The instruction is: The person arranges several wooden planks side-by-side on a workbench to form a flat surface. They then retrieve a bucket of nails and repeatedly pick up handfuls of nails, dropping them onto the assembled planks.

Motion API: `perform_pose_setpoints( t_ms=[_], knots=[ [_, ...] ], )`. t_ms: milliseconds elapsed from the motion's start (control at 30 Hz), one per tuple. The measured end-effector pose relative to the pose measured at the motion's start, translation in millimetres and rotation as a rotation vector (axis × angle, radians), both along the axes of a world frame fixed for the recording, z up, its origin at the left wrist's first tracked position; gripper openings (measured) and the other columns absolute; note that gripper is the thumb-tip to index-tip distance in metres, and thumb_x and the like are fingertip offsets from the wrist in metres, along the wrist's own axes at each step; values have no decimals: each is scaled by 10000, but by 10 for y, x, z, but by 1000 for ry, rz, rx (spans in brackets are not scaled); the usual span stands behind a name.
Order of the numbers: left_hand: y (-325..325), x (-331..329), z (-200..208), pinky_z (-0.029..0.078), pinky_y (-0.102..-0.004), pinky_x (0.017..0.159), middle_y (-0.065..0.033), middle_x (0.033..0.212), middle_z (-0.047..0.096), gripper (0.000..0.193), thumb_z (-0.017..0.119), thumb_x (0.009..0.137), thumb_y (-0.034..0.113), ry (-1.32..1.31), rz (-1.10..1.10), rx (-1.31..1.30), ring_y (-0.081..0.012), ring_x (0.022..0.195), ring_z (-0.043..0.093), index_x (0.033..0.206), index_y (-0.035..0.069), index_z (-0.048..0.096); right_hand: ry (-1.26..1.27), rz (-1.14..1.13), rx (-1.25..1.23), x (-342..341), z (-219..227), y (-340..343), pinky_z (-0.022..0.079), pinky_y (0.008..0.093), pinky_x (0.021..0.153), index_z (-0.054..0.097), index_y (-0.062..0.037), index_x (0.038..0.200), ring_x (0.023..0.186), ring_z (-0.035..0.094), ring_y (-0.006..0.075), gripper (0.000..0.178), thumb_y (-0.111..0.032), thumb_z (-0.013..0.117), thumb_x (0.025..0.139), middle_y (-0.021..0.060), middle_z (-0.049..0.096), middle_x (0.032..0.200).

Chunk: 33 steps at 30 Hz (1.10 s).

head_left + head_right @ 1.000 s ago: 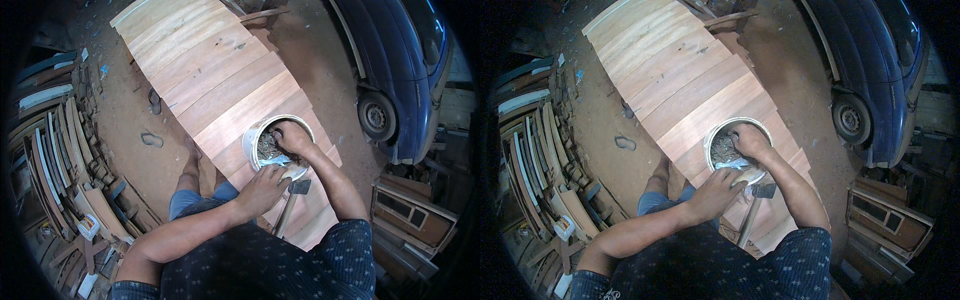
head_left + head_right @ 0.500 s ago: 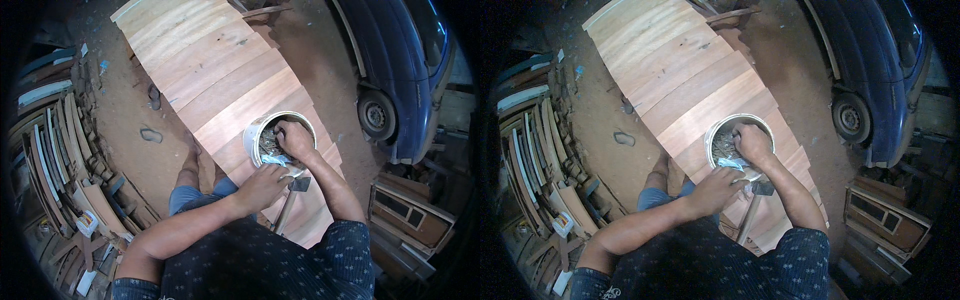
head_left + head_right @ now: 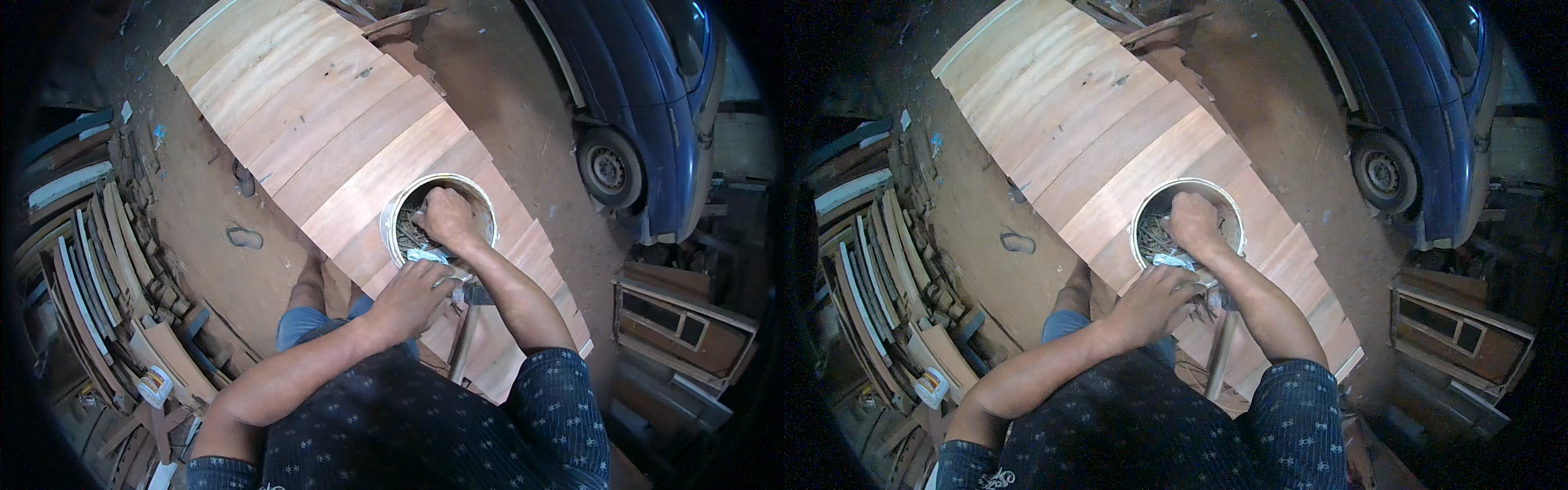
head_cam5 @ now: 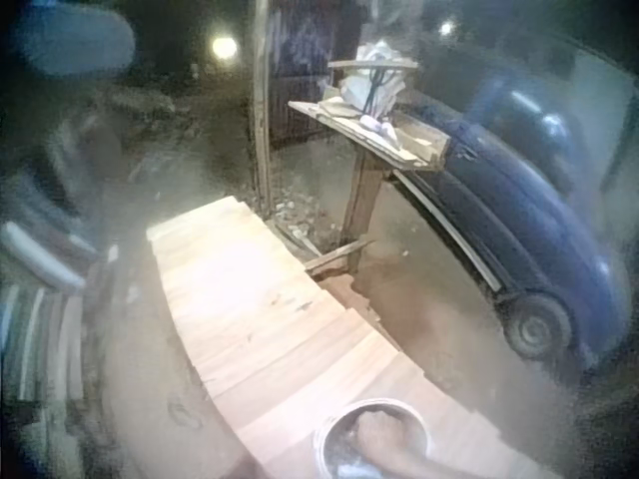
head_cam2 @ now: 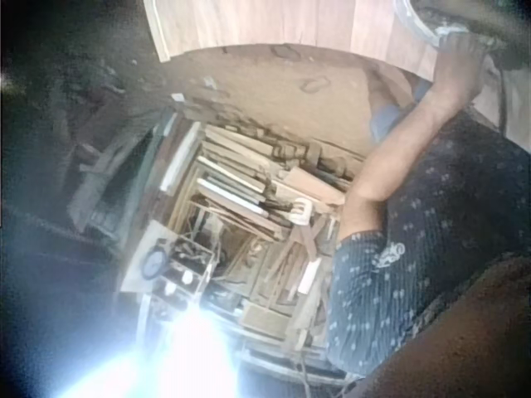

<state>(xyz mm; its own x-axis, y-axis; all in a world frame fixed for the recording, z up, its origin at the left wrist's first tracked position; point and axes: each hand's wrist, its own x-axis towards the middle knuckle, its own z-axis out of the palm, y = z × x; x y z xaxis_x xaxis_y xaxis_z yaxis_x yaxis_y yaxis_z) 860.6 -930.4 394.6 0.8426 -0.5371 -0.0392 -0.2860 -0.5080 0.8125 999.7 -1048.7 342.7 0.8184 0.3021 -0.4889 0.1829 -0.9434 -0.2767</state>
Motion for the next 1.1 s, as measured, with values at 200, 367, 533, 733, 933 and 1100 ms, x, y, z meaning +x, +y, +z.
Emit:
perform_pose_setpoints(
  t_ms=[200, 367, 533, 733, 933, 1100],
  knots=[
    [33, 13, -50, 430, -439, 1043, -129, 1241, 611, 382, 670, 904, 193, 51, 0, -107, -332, 1169, 554, 1262, 64, 643, 181, 23, 102, 153, 123, -234, 554, 478, 864, 767, -3, 925, 900, 714, 383, 286, -276, 723, 850, 242, 732, 955],
    [87, 82, 3, 443, -446, 1030, -143, 1218, 628, 385, 665, 891, 166, 46, -21, -139, -339, 1160, 564, 1255, 43, 649, 26, 299, 77, -57, 9, -290, 469, 467, 1018, 743, -14, 1090, 1114, 635, 358, 380, -289, 733, 828, 202, 682, 1113],
    [119, 90, -11, 455, -452, 1019, -149, 1203, 634, 368, 666, 883, 158, 45, -24, -147, -344, 1150, 567, 1227, 27, 659, 61, 296, 180, -18, 5, -329, 492, 482, 954, 724, -22, 995, 1048, 640, 374, 268, -261, 692, 877, 189, 675, 1051],
    [131, 91, 5, 456, -451, 1018, -148, 1190, 636, 366, 669, 877, 153, 49, -22, -151, -343, 1144, 568, 1220, 23, 660, -176, 248, 154, -97, -6, -381, 502, 508, 882, 713, -43, 977, 995, 643, 370, 213, -239, 668, 908, 160, 659, 974],
    [142, 104, 14, 447, -462, 1034, -165, 1215, 632, 393, 669, 874, 151, 70, -43, -143, -354, 1164, 561, 1245, 24, 652, -143, 279, 333, 20, 88, -377, 486, 479, 878, 752, -94, 995, 989, 622, 333, 184, -234, 687, 895, 149, 644, 1003],
    [144, 116, 12, 454, -444, 1027, -147, 1205, 634, 386, 666, 876, 150, 63, -50, -126, -334, 1165, 567, 1241, 23, 653, -60, 465, 124, -24, 202, -357, 417, 489, 985, 777, -102, 970, 1086, 557, 316, 189, -255, 706, 884, 155, 632, 1050]
  ],
)
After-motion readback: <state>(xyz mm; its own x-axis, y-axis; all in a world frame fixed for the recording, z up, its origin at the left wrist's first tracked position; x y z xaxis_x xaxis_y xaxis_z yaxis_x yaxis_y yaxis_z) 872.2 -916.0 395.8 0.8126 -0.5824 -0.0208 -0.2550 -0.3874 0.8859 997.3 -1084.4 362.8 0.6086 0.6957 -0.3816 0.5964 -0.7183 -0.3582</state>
